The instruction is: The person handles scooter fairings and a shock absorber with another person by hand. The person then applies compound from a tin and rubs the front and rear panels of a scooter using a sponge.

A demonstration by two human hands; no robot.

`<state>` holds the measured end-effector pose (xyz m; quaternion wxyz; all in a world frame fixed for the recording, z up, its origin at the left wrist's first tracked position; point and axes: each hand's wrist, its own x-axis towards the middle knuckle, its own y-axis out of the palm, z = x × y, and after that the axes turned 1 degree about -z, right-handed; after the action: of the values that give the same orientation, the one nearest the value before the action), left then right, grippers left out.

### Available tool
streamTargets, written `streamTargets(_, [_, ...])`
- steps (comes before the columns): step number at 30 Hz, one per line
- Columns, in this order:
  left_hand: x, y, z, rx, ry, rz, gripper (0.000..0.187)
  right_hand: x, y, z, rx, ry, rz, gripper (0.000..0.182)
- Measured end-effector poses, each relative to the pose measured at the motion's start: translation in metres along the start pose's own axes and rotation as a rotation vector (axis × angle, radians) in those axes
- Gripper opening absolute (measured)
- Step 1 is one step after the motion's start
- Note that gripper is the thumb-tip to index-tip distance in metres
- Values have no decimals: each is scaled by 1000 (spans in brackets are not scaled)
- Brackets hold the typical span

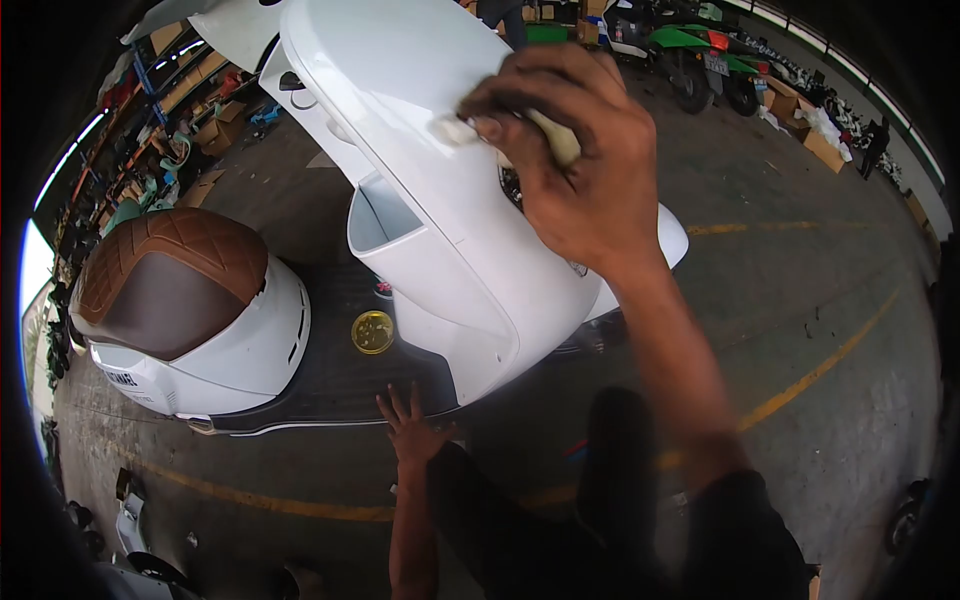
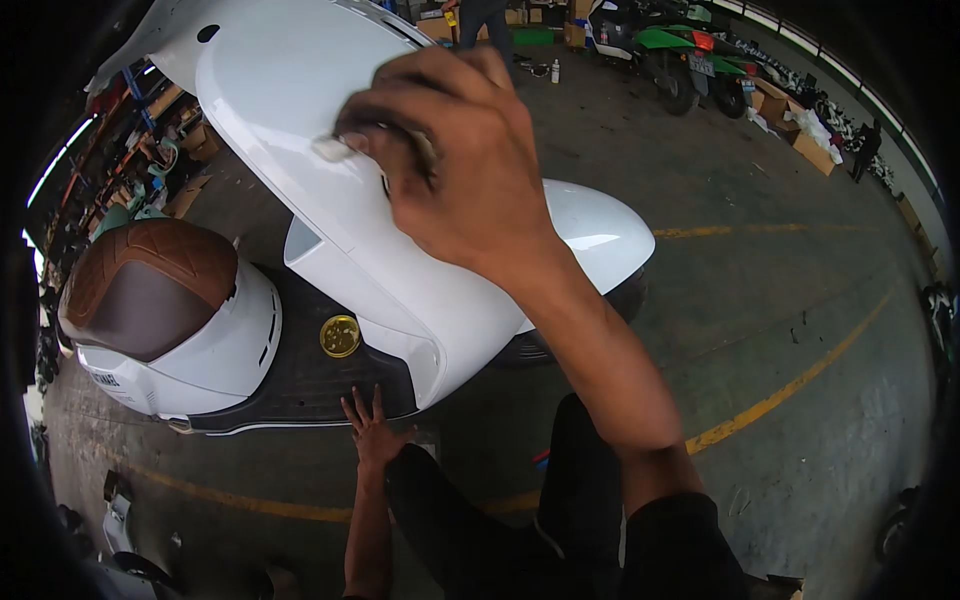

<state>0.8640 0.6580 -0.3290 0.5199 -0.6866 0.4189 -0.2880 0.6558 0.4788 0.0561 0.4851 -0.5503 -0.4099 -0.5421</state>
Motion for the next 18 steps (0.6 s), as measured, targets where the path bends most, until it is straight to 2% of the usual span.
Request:
streamTargets(1, [-1,-3,0,-20,-4,23,118,22,18,-3,51,-97,-32,13])
streamTargets(3, [-2,-4,7,-32,-9,45,118,18,23,6,100,-80,-47,15])
streamTargets(5, [1,9,11,-41,42,-38,118,-23,-9,22,-38,-119,41,19])
streamTargets(7, [-1,-2,0,-60,6,-18,120,-93,-38,25,-180,-88,150,25])
streamTargets(8, [-2,-5,-3,-69,-13,-7,123,-106,-42,30,-202,-47,140,25])
streamTargets(12, [1,-2,-2,-88,2,-50,124,-65,-13,28,-177,-170,24,27])
streamTargets(14, [-4,-13,-6,-33,-28,-2,114,-41,6,30,-150,-213,-34,30])
streamTargets(15, [0,-23,-5,-54,-39,-22,114,-54,-2,36,-198,-149,-14,30])
streamTargets(17, [10,-58,-1,60,-51,153,93,-92,-18,48,-287,-12,22,31])
streamTargets(18, [20,-70,6,59,-86,113,82,-115,-25,52,-311,59,44,31])
